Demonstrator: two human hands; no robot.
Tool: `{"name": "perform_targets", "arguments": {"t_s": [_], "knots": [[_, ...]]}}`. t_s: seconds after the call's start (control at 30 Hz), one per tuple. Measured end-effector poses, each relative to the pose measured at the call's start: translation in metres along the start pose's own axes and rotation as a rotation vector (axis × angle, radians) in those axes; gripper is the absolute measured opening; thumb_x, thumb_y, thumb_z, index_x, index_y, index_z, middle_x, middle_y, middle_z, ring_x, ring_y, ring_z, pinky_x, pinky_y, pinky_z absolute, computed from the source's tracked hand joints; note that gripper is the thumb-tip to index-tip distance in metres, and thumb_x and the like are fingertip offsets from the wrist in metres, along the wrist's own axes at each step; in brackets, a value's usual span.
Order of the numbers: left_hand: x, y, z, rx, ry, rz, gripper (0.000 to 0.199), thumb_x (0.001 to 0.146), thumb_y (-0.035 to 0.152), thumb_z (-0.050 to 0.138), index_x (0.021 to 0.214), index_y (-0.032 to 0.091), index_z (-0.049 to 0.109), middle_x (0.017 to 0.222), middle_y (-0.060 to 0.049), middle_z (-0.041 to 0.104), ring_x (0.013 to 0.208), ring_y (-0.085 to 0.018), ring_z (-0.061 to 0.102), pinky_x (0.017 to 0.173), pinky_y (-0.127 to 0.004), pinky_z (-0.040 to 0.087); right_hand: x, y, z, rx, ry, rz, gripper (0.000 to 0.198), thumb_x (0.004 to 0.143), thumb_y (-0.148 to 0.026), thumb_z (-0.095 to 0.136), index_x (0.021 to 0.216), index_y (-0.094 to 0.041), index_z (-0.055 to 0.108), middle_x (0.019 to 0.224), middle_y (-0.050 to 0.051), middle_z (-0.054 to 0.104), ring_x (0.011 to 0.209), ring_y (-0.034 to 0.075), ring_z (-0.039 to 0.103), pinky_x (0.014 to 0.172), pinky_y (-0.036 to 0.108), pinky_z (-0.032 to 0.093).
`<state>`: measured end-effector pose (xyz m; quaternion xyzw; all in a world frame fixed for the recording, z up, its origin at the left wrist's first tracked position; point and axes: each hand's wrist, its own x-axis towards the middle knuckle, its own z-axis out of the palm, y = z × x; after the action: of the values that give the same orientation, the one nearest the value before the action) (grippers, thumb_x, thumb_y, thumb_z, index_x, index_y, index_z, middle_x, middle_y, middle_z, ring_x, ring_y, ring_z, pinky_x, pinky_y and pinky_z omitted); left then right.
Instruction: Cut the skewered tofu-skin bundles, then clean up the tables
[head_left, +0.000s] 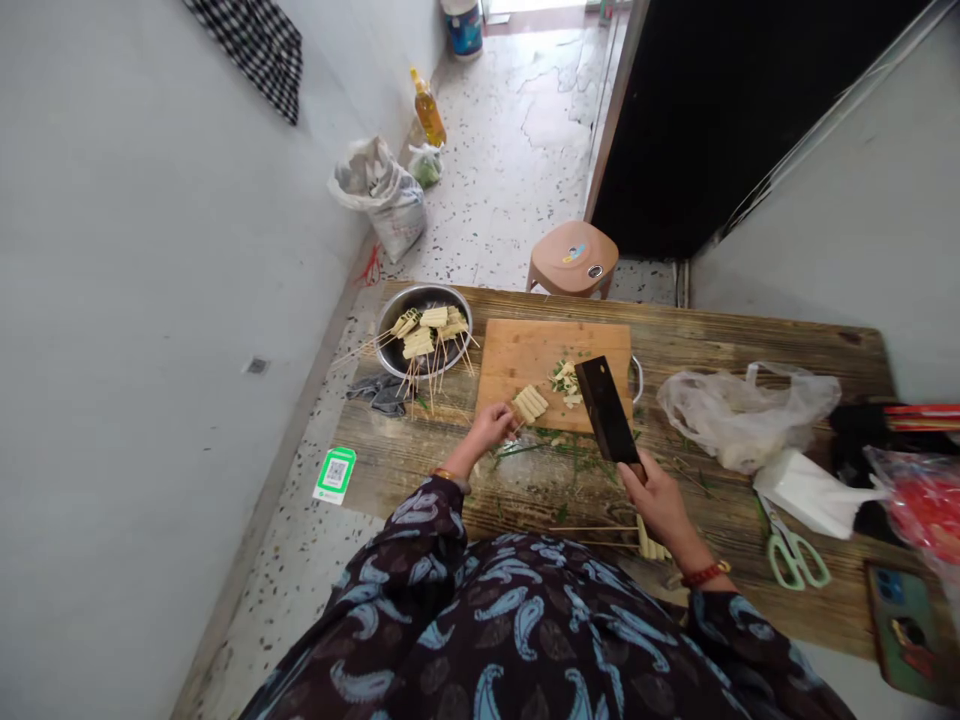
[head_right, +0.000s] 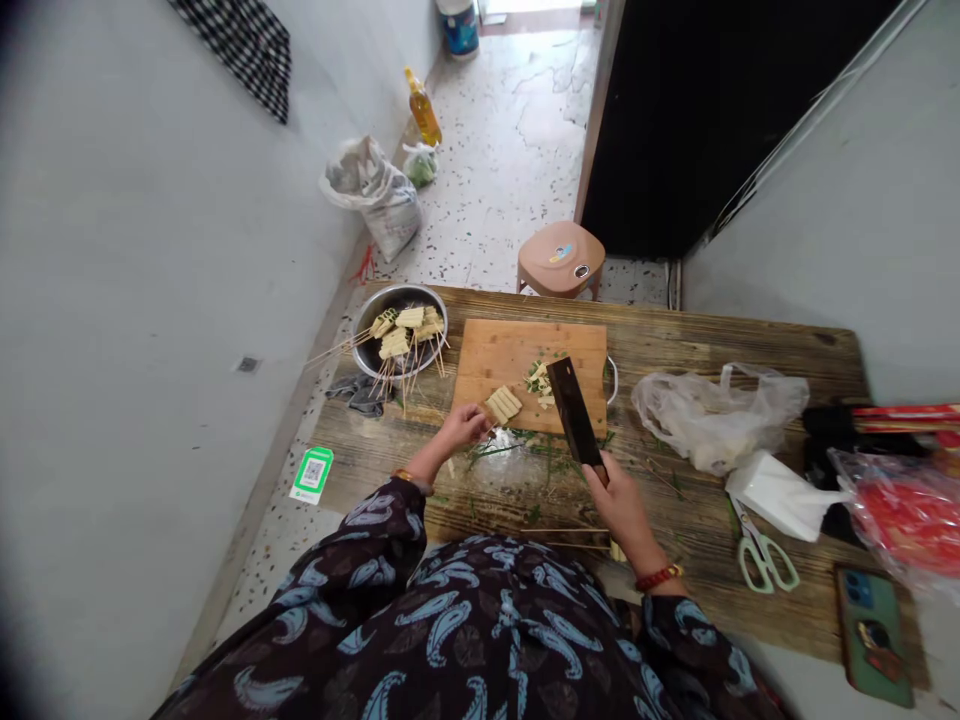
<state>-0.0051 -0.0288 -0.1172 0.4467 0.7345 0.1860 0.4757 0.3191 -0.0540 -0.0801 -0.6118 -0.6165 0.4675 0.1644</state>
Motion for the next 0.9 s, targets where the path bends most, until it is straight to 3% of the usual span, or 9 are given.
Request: {"name": "perform_targets", "arguments": {"t_s": [0.17, 0.27, 0.37, 0.43, 0.5, 0.63, 0.77, 0.9], "knots": [[-0.010, -0.002, 0.017, -0.206, 0.092, -0.118, 0.016, 0.092, 0.027, 0.040, 0.077, 0.019, 0.042, 0.072, -0.003, 0.066, 0.060, -0.010, 0.066, 0.057, -0.022, 0.050, 0.002, -0.016, 0.017, 0.069, -0.034, 0.007, 0.043, 0.086, -0.053, 0.045, 0.105, -0.017, 0.059, 0.053, -0.003, 0.053, 0.048, 0.017, 0.053, 0.052, 0.027, 0.039], [-0.008, -0.003, 0.023, -0.177, 0.155, -0.168, 0.017, 0.089, 0.027, 0.045, 0.074, 0.019, 0.045, 0.067, -0.003, 0.063, 0.061, -0.013, 0.065, 0.059, -0.026, 0.050, 0.005, -0.022, 0.035, 0.128, -0.056, 0.029, 0.042, 0.086, -0.053, 0.045, 0.104, -0.017, 0.058, 0.052, -0.005, 0.051, 0.046, 0.016, 0.052, 0.050, 0.026, 0.039], [-0.009, -0.004, 0.016, -0.084, 0.257, -0.172, 0.015, 0.083, 0.029, 0.057, 0.074, 0.018, 0.051, 0.077, -0.005, 0.063, 0.080, -0.019, 0.063, 0.073, -0.033, 0.049, 0.008, -0.025, 0.049, 0.163, -0.085, 0.037, 0.040, 0.086, -0.053, 0.045, 0.102, -0.018, 0.057, 0.052, -0.005, 0.050, 0.046, 0.016, 0.051, 0.049, 0.026, 0.039], [-0.009, -0.003, 0.005, 0.057, 0.340, -0.084, 0.015, 0.080, 0.030, 0.063, 0.084, 0.018, 0.056, 0.092, -0.007, 0.063, 0.097, -0.023, 0.058, 0.085, -0.037, 0.045, 0.009, -0.026, 0.056, 0.165, -0.092, 0.035, 0.039, 0.086, -0.053, 0.045, 0.100, -0.019, 0.057, 0.052, -0.005, 0.050, 0.047, 0.016, 0.051, 0.049, 0.026, 0.039], [-0.008, 0.000, -0.005, 0.265, 0.407, 0.070, 0.030, 0.079, 0.034, 0.066, 0.103, 0.019, 0.058, 0.109, -0.010, 0.060, 0.107, -0.026, 0.052, 0.093, -0.041, 0.040, 0.009, -0.028, 0.062, 0.165, -0.094, 0.033, 0.037, 0.086, -0.053, 0.045, 0.098, -0.019, 0.057, 0.053, -0.005, 0.051, 0.048, 0.016, 0.052, 0.049, 0.026, 0.039], [0.006, 0.009, -0.013, 0.553, 0.375, 0.298, 0.063, 0.078, 0.039, 0.068, 0.134, 0.021, 0.045, 0.134, -0.013, 0.048, 0.121, -0.030, 0.042, 0.101, -0.043, 0.034, 0.012, -0.036, 0.075, 0.202, -0.105, 0.066, 0.037, 0.086, -0.053, 0.045, 0.098, -0.020, 0.056, 0.052, -0.006, 0.051, 0.046, 0.016, 0.053, 0.048, 0.026, 0.040], [0.022, 0.011, -0.010, 0.601, 0.270, 0.362, 0.059, 0.079, 0.036, 0.066, 0.133, 0.022, 0.049, 0.134, -0.011, 0.048, 0.123, -0.029, 0.041, 0.103, -0.043, 0.034, 0.015, -0.049, 0.089, 0.212, -0.107, 0.111, 0.039, 0.085, -0.053, 0.045, 0.101, -0.020, 0.056, 0.051, -0.005, 0.054, 0.045, 0.016, 0.055, 0.047, 0.026, 0.041], [0.027, 0.008, -0.010, 0.559, 0.277, 0.387, 0.050, 0.078, 0.033, 0.068, 0.125, 0.020, 0.055, 0.129, -0.011, 0.050, 0.117, -0.027, 0.042, 0.103, -0.041, 0.036, 0.017, -0.066, 0.096, 0.174, -0.105, 0.109, 0.037, 0.086, -0.051, 0.043, 0.102, -0.021, 0.056, 0.051, -0.005, 0.055, 0.047, 0.017, 0.057, 0.049, 0.026, 0.042]]}}
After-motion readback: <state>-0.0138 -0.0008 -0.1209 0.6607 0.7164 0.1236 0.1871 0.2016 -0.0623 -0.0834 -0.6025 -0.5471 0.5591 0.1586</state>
